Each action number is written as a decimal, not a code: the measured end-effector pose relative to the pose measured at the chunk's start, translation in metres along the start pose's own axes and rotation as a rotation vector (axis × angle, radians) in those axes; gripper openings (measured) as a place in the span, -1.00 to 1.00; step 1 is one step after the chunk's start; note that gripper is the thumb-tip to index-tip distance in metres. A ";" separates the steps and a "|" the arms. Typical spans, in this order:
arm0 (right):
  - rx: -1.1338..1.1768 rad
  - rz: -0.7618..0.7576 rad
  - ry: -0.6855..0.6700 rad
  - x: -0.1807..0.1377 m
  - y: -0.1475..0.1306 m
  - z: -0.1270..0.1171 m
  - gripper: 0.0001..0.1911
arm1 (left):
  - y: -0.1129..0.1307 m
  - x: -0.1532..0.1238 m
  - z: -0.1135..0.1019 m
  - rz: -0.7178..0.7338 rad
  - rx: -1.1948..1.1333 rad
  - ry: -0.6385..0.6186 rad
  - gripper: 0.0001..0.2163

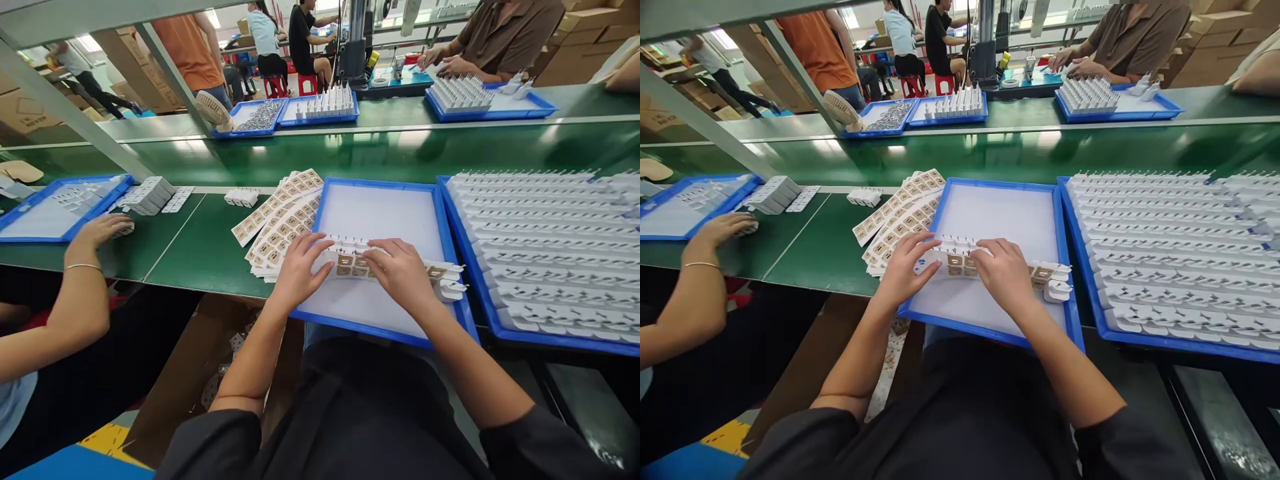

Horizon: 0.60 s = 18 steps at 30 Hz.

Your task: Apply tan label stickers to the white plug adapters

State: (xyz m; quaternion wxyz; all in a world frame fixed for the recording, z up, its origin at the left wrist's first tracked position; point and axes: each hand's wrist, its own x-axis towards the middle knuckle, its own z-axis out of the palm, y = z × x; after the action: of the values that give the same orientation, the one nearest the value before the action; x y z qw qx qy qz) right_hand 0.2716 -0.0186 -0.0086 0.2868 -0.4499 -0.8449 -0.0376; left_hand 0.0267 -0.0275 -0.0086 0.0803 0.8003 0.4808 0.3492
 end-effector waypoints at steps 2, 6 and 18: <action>0.093 -0.033 0.040 -0.001 -0.006 -0.007 -0.85 | 0.002 -0.002 -0.003 -0.010 0.002 -0.024 -0.67; 0.268 -0.086 0.013 0.000 -0.018 -0.023 -0.86 | 0.011 -0.007 -0.024 -0.034 -0.133 -0.117 -0.80; 0.316 -0.270 0.117 0.013 -0.045 -0.011 -0.80 | 0.005 -0.013 -0.033 -0.541 -0.787 -0.381 -0.66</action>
State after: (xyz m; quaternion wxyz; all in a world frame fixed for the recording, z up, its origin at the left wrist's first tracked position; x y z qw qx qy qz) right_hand 0.2362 -0.0392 0.0163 0.3948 -0.2792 -0.8748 0.0314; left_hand 0.0054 -0.0482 0.0120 0.5491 0.6058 0.4798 0.3184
